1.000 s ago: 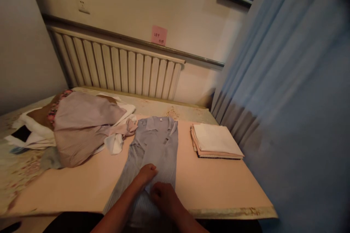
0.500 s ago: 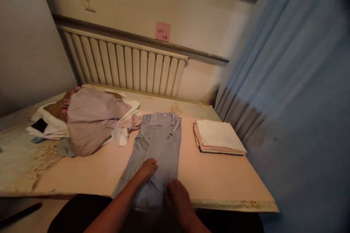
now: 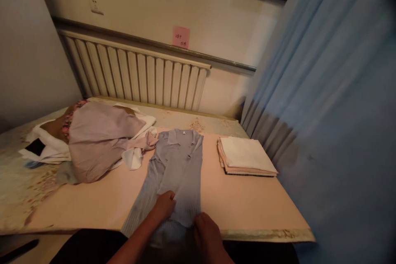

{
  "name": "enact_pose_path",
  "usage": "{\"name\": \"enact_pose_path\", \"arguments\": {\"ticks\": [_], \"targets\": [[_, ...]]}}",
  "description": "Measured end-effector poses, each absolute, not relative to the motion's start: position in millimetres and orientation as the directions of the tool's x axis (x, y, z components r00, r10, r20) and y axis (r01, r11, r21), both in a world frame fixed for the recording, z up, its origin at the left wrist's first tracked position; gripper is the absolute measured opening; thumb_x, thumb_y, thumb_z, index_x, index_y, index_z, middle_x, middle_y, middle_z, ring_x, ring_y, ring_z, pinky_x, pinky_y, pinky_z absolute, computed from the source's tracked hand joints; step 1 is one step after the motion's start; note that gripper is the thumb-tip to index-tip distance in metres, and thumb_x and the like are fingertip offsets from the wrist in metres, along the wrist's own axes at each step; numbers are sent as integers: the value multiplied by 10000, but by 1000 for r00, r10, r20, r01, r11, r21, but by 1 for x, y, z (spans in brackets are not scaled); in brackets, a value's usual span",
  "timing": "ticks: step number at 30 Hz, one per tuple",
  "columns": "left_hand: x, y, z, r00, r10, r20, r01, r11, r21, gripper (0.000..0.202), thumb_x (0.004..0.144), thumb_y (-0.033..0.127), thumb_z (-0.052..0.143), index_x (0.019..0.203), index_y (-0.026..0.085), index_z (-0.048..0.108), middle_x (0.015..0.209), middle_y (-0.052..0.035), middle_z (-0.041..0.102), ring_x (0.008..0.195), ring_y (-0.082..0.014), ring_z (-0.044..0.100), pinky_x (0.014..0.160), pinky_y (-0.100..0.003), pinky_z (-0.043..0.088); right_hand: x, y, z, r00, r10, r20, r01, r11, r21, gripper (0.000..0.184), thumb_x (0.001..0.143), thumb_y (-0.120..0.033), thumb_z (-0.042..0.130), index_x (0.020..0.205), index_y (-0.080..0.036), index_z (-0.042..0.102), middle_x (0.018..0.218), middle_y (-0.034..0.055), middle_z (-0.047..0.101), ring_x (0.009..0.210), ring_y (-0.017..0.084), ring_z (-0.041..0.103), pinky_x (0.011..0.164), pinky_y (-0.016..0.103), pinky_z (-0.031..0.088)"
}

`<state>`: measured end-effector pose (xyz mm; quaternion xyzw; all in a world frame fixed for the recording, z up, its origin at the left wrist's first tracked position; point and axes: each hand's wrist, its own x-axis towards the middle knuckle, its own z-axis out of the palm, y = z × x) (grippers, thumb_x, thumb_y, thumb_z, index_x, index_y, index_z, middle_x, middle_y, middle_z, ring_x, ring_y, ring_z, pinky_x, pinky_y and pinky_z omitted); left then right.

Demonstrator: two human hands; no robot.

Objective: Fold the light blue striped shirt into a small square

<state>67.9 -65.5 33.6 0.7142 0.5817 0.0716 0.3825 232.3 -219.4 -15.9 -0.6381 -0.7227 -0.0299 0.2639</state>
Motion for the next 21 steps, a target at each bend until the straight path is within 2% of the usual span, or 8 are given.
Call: {"name": "enact_pose_path", "arguments": {"ticks": [3,6,9,11,13,18,21], "targets": [[69,-73,32,293,883,-366,788,-6,615,137,766,70,474,708,191,498,729,6,587,738,-138,580,594,-210,391,234,-219,-15,-57,926,374,924,191,-331,159,745,-94,561,833,-224,536,834,10,615,741,161,573,652,246,404],[71,-77,32,287,875,-391,784,20,621,110,788,95,458,749,190,497,800,-11,611,748,-146,602,544,-199,417,240,-206,-5,-5,928,371,907,161,-390,135,814,-134,555,909,-229,575,872,18,637,786,166,603,704,259,461],[72,-78,33,297,859,-418,770,43,636,85,793,117,452,785,189,498,856,-33,621,723,-162,618,480,-208,434,246,-181,3,10,915,404,912,157,-379,290,878,-126,482,1128,-223,594,1111,84,666,1037,211,625,880,333,504],[72,-78,34,303,851,-429,762,54,646,70,793,130,456,797,190,492,890,-47,626,727,-174,628,467,-218,447,246,-162,3,-22,920,392,927,166,-337,416,866,-121,495,1271,-199,551,1333,130,578,1242,251,535,1004,406,471],[72,-78,35,304,848,-435,756,63,652,65,792,132,461,796,193,481,911,-52,629,735,-176,636,472,-220,455,243,-146,0,-69,941,333,937,175,-301,505,844,-136,542,1347,-170,511,1460,151,464,1361,282,418,1084,465,411],[71,-80,37,318,826,-466,744,87,662,67,834,150,430,817,196,475,837,-22,618,550,-140,612,462,-239,442,233,-137,-4,-189,958,214,920,249,-303,591,875,-234,585,1441,-192,421,1522,97,395,1443,278,270,1183,517,245],[69,-78,36,339,819,-462,735,75,674,83,872,194,416,815,198,477,825,-20,617,550,-146,610,487,-254,440,232,-141,-1,-184,960,211,914,246,-322,570,895,-262,573,1442,-196,425,1521,79,400,1443,267,270,1192,507,230]]}}
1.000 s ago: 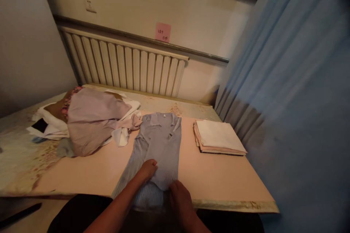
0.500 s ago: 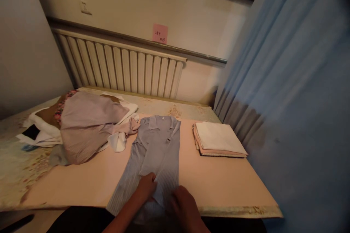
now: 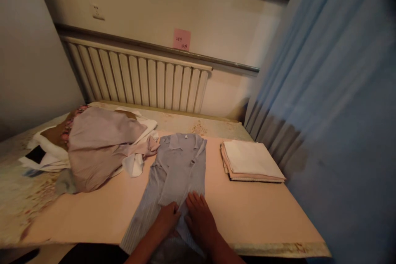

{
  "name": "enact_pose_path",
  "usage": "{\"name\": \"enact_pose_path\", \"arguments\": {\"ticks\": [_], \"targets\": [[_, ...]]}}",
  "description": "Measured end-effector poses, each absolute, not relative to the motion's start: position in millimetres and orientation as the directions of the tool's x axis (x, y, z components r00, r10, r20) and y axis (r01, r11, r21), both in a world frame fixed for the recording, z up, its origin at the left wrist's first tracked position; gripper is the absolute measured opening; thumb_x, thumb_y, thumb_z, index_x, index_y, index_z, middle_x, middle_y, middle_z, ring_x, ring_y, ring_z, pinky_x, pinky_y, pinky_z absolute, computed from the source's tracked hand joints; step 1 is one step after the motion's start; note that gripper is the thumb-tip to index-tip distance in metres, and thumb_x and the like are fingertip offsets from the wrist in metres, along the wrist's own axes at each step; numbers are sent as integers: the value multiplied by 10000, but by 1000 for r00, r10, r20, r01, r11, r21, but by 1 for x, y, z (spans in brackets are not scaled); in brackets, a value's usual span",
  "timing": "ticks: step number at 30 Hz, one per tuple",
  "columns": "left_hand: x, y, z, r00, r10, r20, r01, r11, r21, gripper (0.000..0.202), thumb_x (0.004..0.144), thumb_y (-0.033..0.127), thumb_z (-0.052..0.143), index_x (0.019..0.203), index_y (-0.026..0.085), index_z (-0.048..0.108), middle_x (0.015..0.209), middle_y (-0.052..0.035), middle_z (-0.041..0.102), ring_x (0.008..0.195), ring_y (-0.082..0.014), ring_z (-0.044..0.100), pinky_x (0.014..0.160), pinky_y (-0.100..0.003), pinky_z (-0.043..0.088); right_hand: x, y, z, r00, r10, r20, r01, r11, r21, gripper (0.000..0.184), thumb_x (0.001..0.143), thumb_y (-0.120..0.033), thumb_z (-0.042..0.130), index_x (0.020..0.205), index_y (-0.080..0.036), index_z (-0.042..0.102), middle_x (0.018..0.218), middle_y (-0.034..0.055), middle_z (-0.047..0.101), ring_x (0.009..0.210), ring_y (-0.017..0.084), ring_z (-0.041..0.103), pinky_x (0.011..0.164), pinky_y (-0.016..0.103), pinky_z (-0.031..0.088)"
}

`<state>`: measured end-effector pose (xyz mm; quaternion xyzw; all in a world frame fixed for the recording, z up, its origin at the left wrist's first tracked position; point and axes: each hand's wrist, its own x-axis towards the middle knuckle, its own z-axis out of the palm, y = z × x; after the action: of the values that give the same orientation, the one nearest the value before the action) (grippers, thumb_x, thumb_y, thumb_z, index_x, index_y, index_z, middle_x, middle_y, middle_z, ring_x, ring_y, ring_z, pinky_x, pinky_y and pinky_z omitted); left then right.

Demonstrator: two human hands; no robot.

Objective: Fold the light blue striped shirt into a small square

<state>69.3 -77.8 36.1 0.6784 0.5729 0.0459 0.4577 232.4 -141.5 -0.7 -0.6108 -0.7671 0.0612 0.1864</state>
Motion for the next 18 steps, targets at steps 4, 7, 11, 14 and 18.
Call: {"name": "enact_pose_path", "arguments": {"ticks": [4,7,11,14,18], "targets": [[67,-66,32,421,857,-298,737,-132,663,145,884,247,451,761,198,508,809,-26,649,790,-174,634,701,-269,438,233,-143,2,-176,954,245,909,252,-331,564,901,-244,561,1447,-217,424,1517,72,406,1431,262,303,1181,505,260],[69,-53,27,460,856,-234,751,-235,618,153,876,289,473,776,198,544,822,-35,675,823,-181,623,749,-278,393,233,-143,3,-163,953,255,906,247,-345,593,891,-239,574,1460,-232,408,1518,60,403,1424,269,318,1181,505,264],[73,-38,18,492,828,-268,756,-255,602,112,823,262,500,746,194,546,822,-46,678,806,-185,614,692,-268,351,232,-139,4,-155,966,208,913,220,-343,612,865,-237,589,1454,-234,423,1506,53,420,1406,281,352,1177,509,272],[73,-31,9,552,791,-265,711,-280,645,60,767,203,497,716,195,527,788,-32,663,777,-175,594,659,-266,323,234,-134,-1,-179,968,177,925,227,-304,620,848,-233,581,1449,-226,431,1509,52,411,1409,279,347,1173,504,281],[69,-25,2,582,764,-278,671,-259,695,34,726,184,493,715,206,515,794,-12,644,785,-169,565,651,-268,318,242,-127,-17,-232,955,182,938,270,-219,627,812,-245,601,1423,-212,469,1491,76,433,1391,289,376,1149,481,325]]}}
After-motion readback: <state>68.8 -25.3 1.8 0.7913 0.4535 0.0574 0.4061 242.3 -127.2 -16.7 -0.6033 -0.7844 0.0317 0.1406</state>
